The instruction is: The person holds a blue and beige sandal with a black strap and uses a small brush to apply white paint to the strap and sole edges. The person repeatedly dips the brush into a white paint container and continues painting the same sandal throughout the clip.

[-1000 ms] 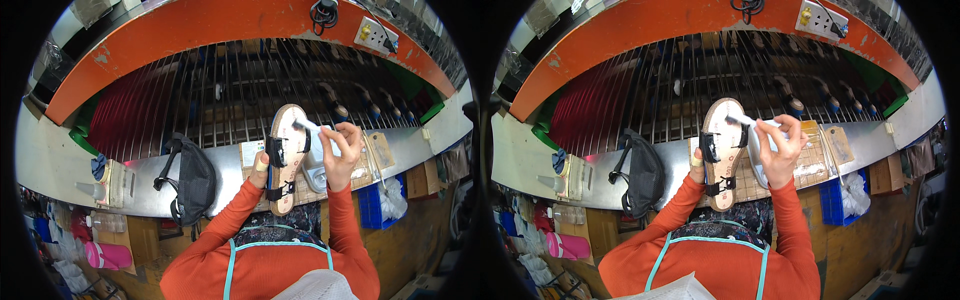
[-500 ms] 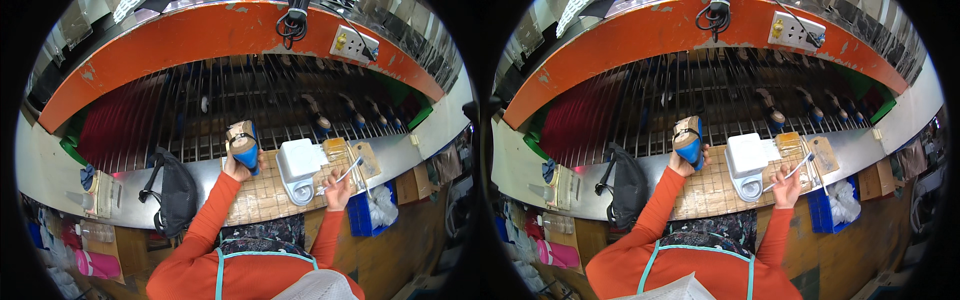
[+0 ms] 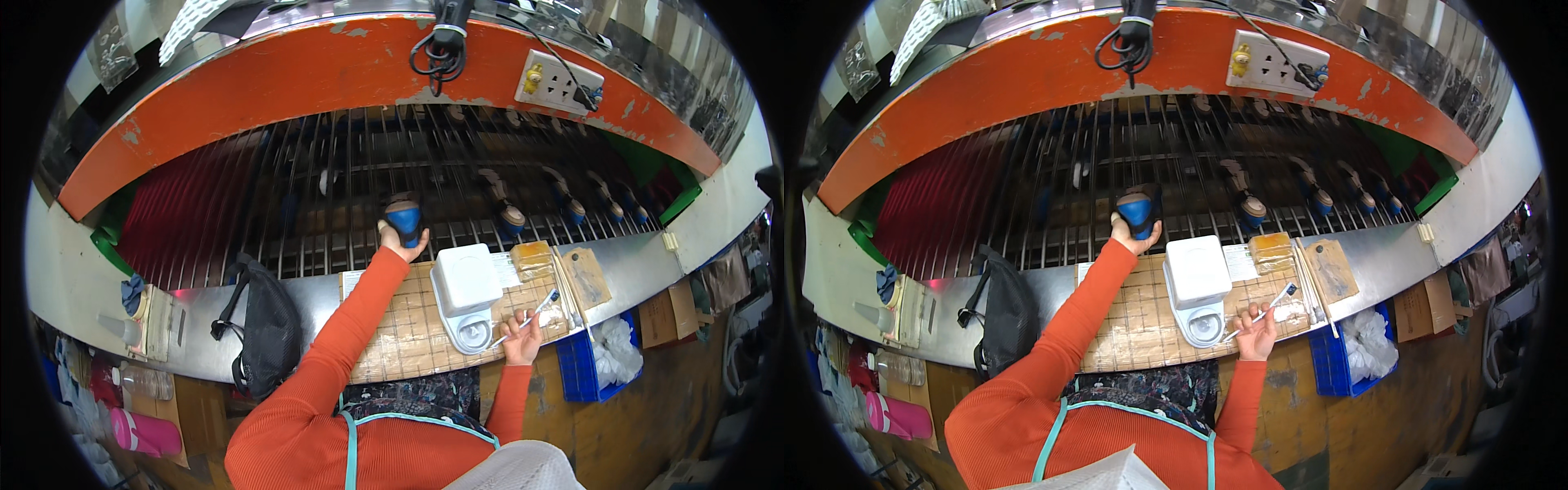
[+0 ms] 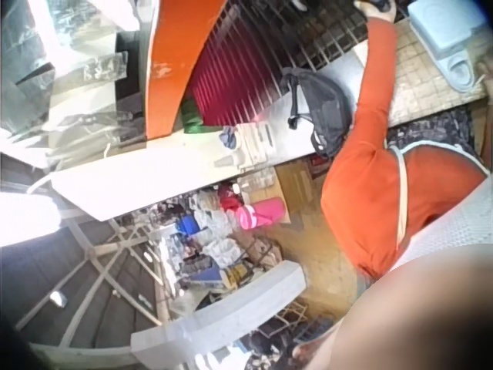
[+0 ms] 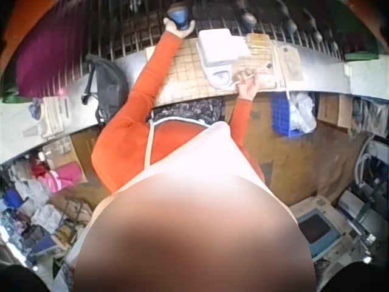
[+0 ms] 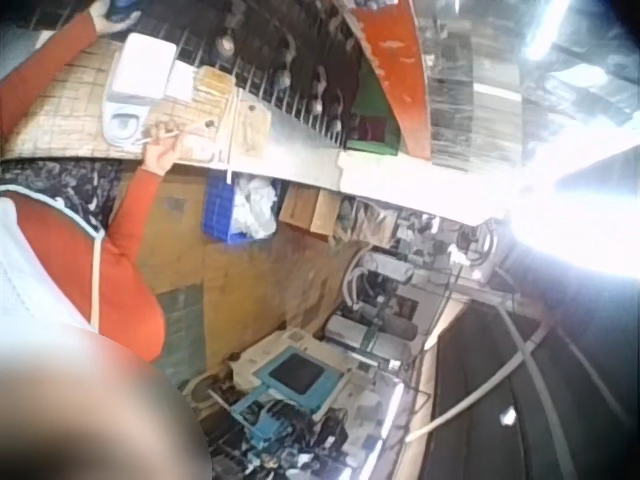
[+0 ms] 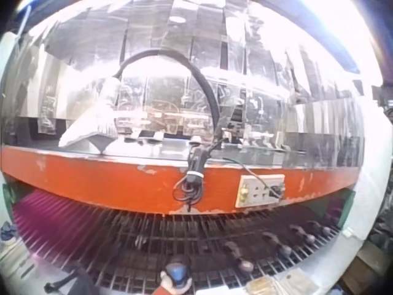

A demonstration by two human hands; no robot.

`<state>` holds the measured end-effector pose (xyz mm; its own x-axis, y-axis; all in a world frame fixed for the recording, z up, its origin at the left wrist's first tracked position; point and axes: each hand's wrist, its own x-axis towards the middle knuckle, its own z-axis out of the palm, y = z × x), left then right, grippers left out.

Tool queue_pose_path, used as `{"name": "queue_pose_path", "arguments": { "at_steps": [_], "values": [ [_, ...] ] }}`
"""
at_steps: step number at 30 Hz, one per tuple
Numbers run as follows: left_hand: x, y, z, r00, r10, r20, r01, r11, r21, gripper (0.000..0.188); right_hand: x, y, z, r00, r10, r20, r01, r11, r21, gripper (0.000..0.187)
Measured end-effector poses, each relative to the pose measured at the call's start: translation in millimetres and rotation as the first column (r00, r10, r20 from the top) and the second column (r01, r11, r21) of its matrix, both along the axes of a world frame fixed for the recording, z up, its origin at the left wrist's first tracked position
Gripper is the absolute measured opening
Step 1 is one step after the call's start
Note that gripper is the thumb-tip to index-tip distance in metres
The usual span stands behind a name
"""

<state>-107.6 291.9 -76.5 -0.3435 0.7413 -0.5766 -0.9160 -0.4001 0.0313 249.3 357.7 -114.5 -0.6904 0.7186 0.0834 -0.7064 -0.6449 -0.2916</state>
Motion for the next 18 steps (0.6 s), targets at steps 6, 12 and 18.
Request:
{"name": "queue_pose_path", "arguments": {
  "at_steps": [6, 12, 18],
  "values": [
    [8, 9, -17, 0.982, 0.175, 0.077, -0.16, 0.973, -0.168, 0.054, 3, -1, -3, 0.999, 0.034, 0.008, -0.034, 0.999, 0.019, 0.024],
    [7, 13, 8, 0.984, 0.169, -0.054, -0.171, 0.985, -0.037, 0.087, -2, 12, 26, 0.978, 0.051, 0.202, -0.057, 0.998, 0.023, 0.025],
    [51, -61, 28, 0.991, 0.071, -0.112, -0.064, 0.995, 0.072, 0.083, -67, 111, 94, 0.677, -0.558, 0.479, -0.05, 0.615, 0.787, 0.032]
  ]
}}
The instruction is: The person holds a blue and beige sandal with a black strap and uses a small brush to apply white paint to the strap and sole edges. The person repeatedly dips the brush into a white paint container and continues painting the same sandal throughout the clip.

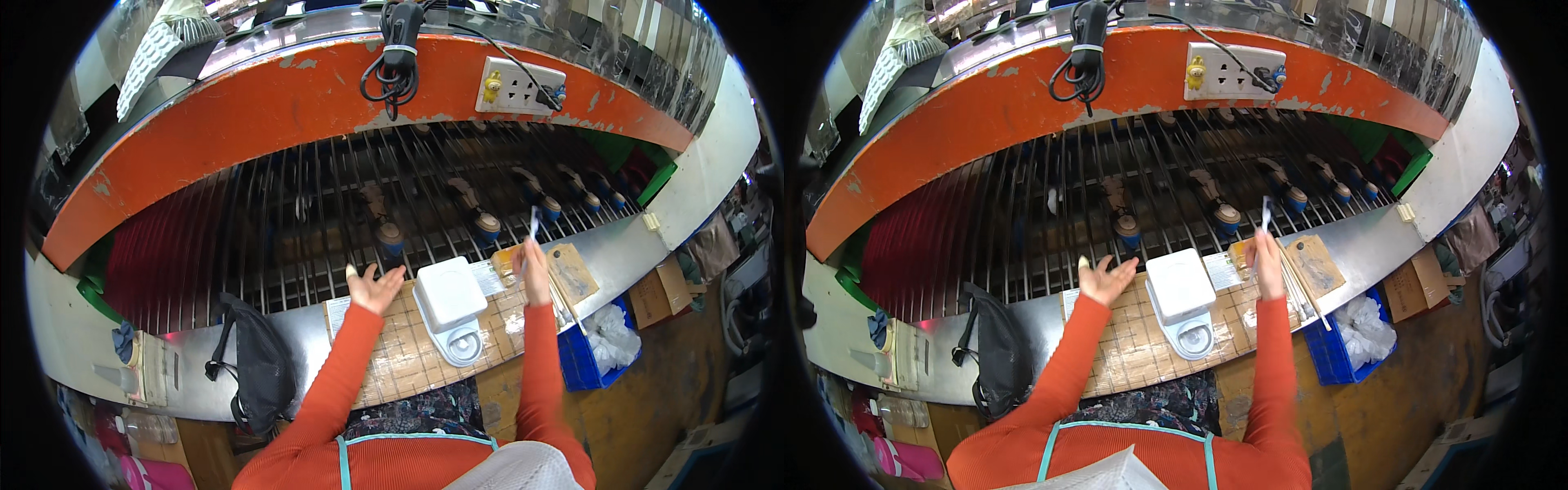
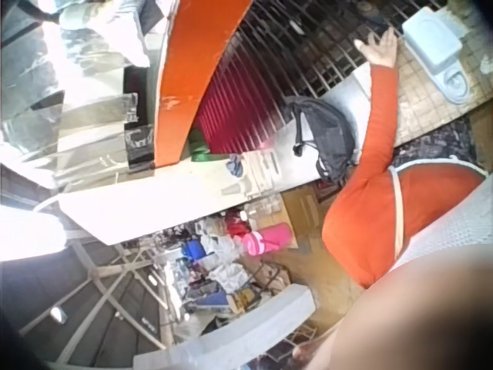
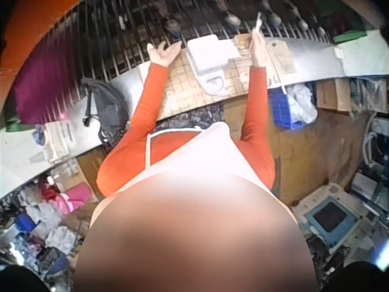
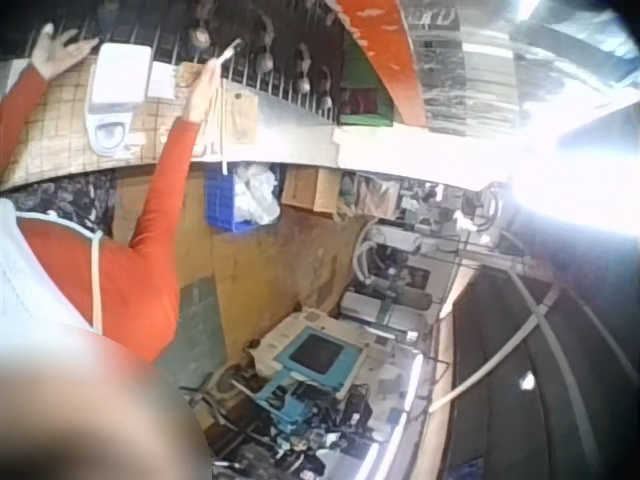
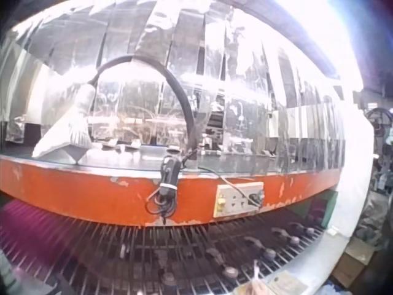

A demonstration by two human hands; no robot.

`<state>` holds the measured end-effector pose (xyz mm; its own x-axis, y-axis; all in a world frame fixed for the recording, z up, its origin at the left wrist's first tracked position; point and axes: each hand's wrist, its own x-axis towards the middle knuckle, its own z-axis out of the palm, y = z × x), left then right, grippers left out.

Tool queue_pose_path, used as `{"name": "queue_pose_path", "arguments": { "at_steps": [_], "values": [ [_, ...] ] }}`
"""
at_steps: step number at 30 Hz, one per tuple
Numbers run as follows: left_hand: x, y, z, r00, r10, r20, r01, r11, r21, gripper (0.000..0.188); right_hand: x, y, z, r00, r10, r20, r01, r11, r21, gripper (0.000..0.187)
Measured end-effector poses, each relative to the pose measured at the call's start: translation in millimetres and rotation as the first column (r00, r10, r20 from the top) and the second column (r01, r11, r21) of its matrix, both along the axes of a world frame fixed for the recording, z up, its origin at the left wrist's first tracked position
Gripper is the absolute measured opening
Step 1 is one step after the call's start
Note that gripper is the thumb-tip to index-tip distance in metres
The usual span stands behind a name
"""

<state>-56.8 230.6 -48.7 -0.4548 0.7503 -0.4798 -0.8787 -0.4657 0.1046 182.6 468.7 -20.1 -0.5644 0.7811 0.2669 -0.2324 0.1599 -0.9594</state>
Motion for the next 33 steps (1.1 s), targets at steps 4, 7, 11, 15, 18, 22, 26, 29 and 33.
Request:
{"name": "queue_pose_path", "arguments": {
  "at_steps": [4, 7, 11, 15, 18, 22, 26, 29, 33],
  "values": [
    [41, -47, -19, 0.907, -0.116, -0.406, 0.109, 0.993, -0.038, 0.074, -73, 73, 10, 0.676, -0.376, 0.634, -0.078, 0.819, 0.569, 0.052],
    [41, -62, -33, 0.871, -0.228, -0.436, 0.328, 0.929, 0.17, 0.063, -115, 111, -6, 0.444, -0.298, 0.845, -0.236, 0.871, 0.431, 0.08],
    [26, -60, -40, 0.89, -0.242, -0.386, 0.362, 0.89, 0.277, 0.062, -144, 130, -39, 0.283, -0.411, 0.867, -0.314, 0.814, 0.488, 0.099],
    [26, -55, -37, 0.873, -0.277, -0.401, 0.381, 0.901, 0.206, 0.062, -141, 123, -42, 0.258, -0.478, 0.84, -0.263, 0.802, 0.537, 0.096],
    [27, -55, -36, 0.871, -0.269, -0.411, 0.372, 0.907, 0.195, 0.06, -127, 112, -16, 0.375, -0.459, 0.806, -0.165, 0.822, 0.545, 0.094],
    [25, -55, -43, 0.877, -0.257, -0.407, 0.381, 0.887, 0.261, 0.062, -110, 98, 43, 0.524, -0.537, 0.661, 0.185, 0.829, 0.528, 0.082],
    [19, -53, -51, 0.899, -0.211, -0.383, 0.397, 0.76, 0.515, 0.058, -75, 53, 82, 0.812, -0.388, 0.436, 0.301, 0.918, 0.257, 0.049],
    [20, -61, -43, 0.889, -0.185, -0.419, 0.442, 0.586, 0.679, 0.063, -36, -9, 100, 0.986, -0.163, 0.044, 0.154, 0.975, 0.159, 0.036],
    [44, -88, -9, 0.664, -0.187, -0.724, 0.676, 0.564, 0.474, 0.088, 16, -107, 109, 0.995, -0.066, -0.079, 0.079, 0.982, 0.171, 0.038]
  ]
}}
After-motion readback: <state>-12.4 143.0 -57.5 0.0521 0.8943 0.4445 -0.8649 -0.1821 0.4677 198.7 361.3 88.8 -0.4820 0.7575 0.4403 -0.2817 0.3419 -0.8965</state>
